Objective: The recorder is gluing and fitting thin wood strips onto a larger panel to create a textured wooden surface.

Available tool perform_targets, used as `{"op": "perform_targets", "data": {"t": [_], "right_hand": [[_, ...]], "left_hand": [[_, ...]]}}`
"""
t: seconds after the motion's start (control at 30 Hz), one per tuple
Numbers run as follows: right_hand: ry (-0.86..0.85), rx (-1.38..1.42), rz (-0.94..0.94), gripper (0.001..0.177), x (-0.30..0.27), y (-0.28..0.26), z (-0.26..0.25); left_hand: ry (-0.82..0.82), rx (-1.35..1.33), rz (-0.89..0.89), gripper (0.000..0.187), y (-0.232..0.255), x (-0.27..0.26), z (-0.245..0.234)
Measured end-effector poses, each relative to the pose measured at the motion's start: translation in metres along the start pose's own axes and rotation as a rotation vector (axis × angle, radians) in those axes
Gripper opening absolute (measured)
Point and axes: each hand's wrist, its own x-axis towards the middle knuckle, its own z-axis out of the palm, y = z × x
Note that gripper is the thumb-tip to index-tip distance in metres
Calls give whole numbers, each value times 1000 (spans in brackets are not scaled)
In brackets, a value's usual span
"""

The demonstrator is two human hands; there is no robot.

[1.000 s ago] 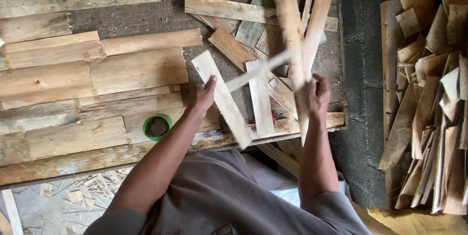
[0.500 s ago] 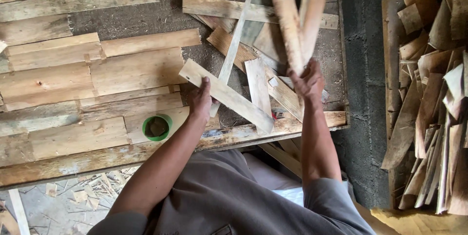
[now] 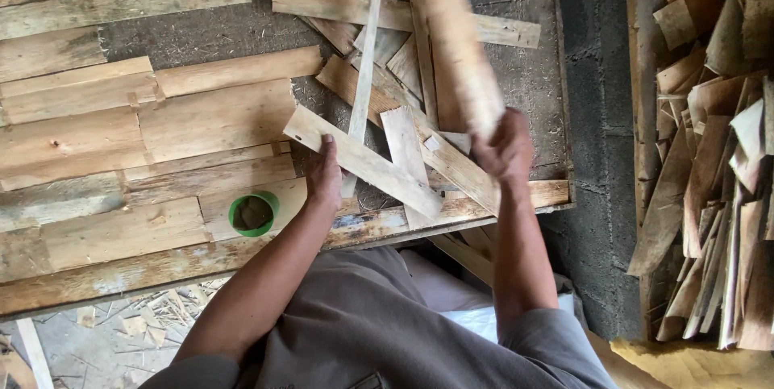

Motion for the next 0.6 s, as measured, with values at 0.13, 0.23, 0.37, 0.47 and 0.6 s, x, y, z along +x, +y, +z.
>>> {"op": "perform_targets", "data": {"t": [0.13,0.23,0.37,0.47,0.6], "right_hand": [[255,-469,-40,38,4,66,-26],[213,-573,346,43,7,67,-50],[144,-587,425,54,15,107,-50],[196,-677,330,58,19,126,-46],[307,-877,105,81,16,107,-36]], "left_hand": [[3,-78,1,63,-8,7,-2],[-4,-55,-12,62,-9,6,-4],[28,-2,-40,63,-4,0,-2],[8,24,-22,65,-5,0,-3],[16,-18,-47,63,-6,2,-1]]}}
